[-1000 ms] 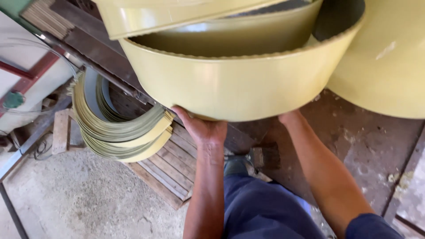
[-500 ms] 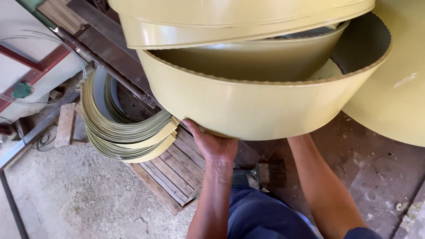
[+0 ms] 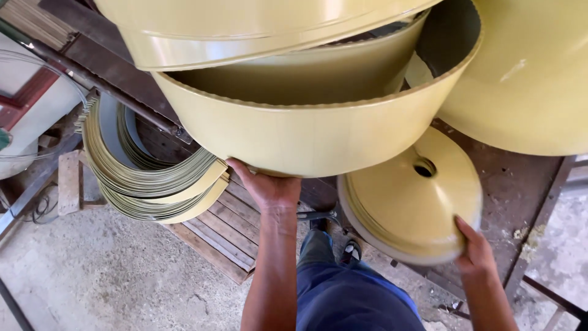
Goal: Assembling conical lamp shades by joining edges and securing them with small fasteners and a hammer.
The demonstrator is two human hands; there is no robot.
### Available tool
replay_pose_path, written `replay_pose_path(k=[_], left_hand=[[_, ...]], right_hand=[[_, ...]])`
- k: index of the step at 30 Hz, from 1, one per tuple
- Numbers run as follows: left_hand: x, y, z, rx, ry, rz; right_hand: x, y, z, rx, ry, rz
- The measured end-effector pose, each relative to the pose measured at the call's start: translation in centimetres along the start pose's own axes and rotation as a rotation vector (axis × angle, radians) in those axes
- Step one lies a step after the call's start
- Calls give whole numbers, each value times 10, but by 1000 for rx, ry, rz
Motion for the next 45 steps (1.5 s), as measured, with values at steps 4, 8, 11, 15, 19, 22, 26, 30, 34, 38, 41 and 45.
replay_pose_path(k=[4,8,11,15,19,22,26,30,34,38,41,45], left_hand=[[-3,-24,-2,9,-9,24],[-11,-68,0,5,-16,19],[-14,-82,-4,27,1,66],[-18,-111,3,58,-6,80],[-18,-109,-1,95,-31,96],[-19,-132,4,62,-29,133],[-23,-202,-51,204,-384,465],[21,-170,-158,-101,-812,534],[106,-129,-224,-448,-576,485],[199,-163,-261,-136,-315,834],[267,-209,-283,89,-235,745],[342,-261,-276,149,-52,703]], right_hand=[[5,-97,-59,-41,-85,48],[-1,-133,-126,47,-162,-15],[-1,-166,-149,-1,-181,45],[0,-170,-172,-74,-233,113],[-2,-141,-187,-149,-280,92],[5,-179,-167,-206,-317,113],[-25,-252,-102,-230,-303,-145],[-71,-251,-42,-319,-229,-260],[-50,-205,-53,-360,-151,-374],[74,-117,-103,-406,-96,-454],[157,-7,-166,-446,-57,-482],[229,123,-202,-374,167,-606]])
Point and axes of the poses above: each hand's wrist, its own z-axis towards the middle knuckle, its own y-axis out of the palm, x = y × z, the point moved 2 cm from there along z, towards the middle knuckle, and after that the axes turned 5 degrees about z, right-handed, at the moved point
